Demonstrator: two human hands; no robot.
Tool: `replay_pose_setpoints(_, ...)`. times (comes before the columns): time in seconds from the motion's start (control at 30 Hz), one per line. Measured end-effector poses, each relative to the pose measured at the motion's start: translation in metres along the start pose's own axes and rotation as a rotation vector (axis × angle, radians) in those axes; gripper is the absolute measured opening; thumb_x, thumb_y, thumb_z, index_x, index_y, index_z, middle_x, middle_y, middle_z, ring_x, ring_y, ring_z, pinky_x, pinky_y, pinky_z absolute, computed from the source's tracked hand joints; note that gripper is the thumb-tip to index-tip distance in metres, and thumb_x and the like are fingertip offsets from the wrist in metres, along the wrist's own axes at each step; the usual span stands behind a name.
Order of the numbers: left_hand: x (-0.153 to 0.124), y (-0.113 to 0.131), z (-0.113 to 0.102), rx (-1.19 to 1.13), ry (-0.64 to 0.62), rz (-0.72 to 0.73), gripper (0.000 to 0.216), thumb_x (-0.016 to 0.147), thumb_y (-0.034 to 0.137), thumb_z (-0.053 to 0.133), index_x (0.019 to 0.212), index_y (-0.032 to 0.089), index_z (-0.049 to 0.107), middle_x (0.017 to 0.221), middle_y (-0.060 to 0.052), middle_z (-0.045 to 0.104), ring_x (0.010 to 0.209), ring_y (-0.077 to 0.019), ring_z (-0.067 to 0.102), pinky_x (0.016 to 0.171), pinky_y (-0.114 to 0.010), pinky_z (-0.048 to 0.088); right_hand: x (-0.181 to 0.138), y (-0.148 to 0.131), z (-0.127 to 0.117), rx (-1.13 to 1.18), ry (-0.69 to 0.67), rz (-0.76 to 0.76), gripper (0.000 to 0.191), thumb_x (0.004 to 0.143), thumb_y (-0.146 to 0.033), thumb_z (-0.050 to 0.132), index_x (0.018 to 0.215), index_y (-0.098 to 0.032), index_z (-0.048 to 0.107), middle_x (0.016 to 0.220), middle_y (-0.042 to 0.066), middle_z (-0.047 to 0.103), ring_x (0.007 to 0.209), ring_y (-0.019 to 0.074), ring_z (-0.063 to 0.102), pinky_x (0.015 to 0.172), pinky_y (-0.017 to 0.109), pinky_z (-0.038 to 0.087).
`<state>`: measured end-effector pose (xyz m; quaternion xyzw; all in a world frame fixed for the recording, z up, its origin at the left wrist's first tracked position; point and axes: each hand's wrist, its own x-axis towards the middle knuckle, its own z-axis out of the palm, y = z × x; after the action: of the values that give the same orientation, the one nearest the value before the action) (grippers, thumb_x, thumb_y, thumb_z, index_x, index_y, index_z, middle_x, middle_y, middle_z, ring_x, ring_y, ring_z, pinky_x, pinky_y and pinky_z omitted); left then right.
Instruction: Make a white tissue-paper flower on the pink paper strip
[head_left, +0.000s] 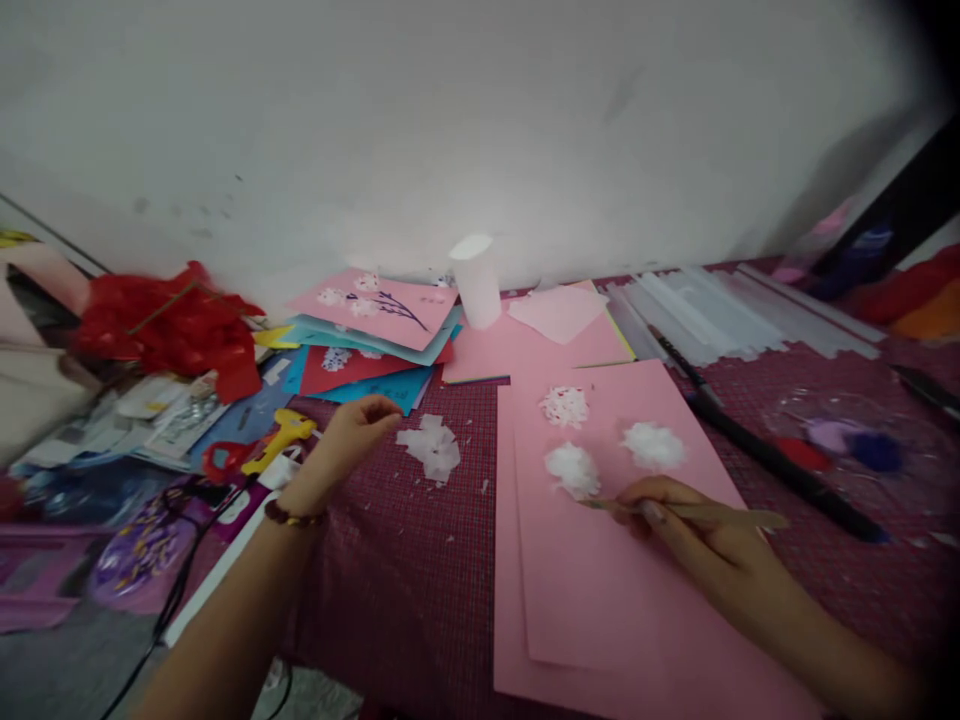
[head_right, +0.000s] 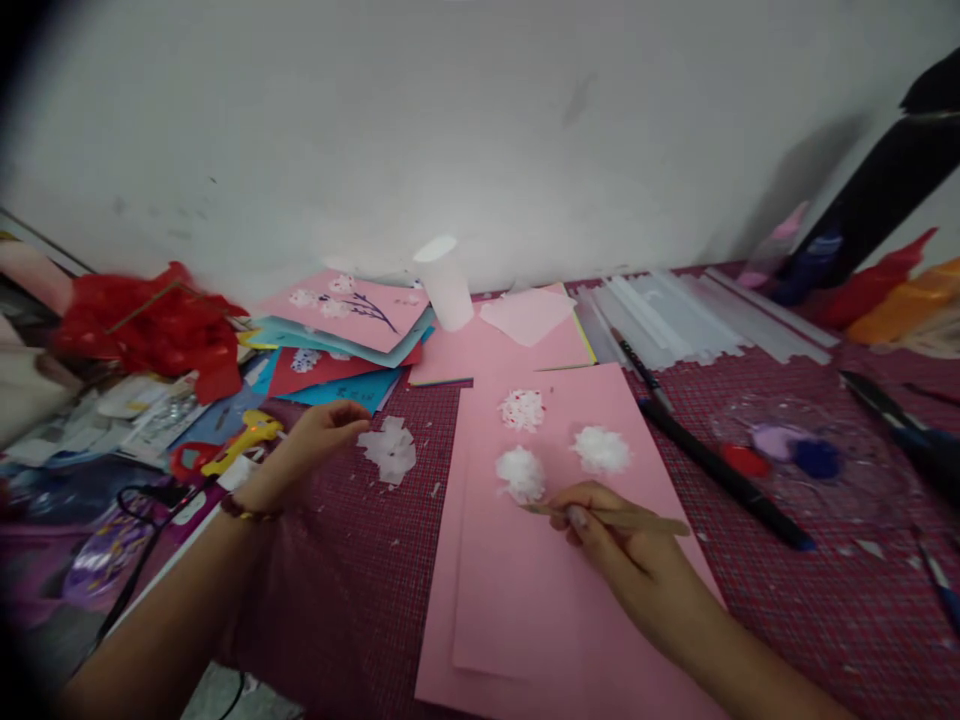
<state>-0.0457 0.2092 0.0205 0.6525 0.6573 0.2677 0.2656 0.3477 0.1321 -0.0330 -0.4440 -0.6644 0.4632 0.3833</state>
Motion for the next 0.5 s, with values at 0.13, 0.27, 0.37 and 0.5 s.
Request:
replay_pose_setpoints(0.13,0.022,-0.01,0.024,0.155,-0.064,0.055,0.024,0.072,0.027,0.057,0.092,0.016,0.063,0.084,-0.004,0.064,0.071,-0.0151,0.056,0.065,-0.027,0.044,0.001,-0.002,0.001,-0.024,0.002,0.005,0.028,0.093,-0.035,0.041,0.087,-0.022,0.065,0.086,0.007,0.063,0.077,0.0193,0.059,0.068,0.033,0.05)
replay_pose_setpoints(0.27,0.036,-0.007,0.032,0.198,-0.118,0.075,0.025,0.062,0.02,0.06,0.086,0.017,0.065,0.082,-0.002,0.058,0.073,-0.0156,0.052,0.067,-0.027,0.043,0.0,-0.003,-0.001,-0.052,0.007,0.008,0.029,0.093,-0.037,0.04,0.085,-0.022,0.064,0.087,0.007,0.064,0.079,0.0194,0.06,0.068,0.032,0.051)
replay_pose_setpoints(0.37,0.038,0.0,0.031,0.217,-0.141,0.038,0.009,0.06,0.021,0.058,0.067,0.017,0.061,0.07,0.001,0.053,0.067,-0.0145,0.049,0.061,-0.025,0.041,0.0,-0.008,-0.002,-0.061,-0.001,0.013,0.029,0.092,-0.037,0.042,0.085,-0.022,0.065,0.086,0.007,0.064,0.078,0.0193,0.061,0.068,0.032,0.051)
replay_pose_setpoints(0.5,0.027,0.022,0.023,0.192,-0.122,-0.05,0.011,0.061,0.027,0.059,0.059,0.016,0.056,0.057,0.002,0.052,0.054,-0.012,0.046,0.051,-0.023,0.038,0.005,-0.018,-0.001,-0.042,0.023,-0.024,0.03,0.091,-0.039,0.044,0.081,-0.021,0.066,0.081,0.007,0.065,0.072,0.0184,0.061,0.064,0.031,0.052)
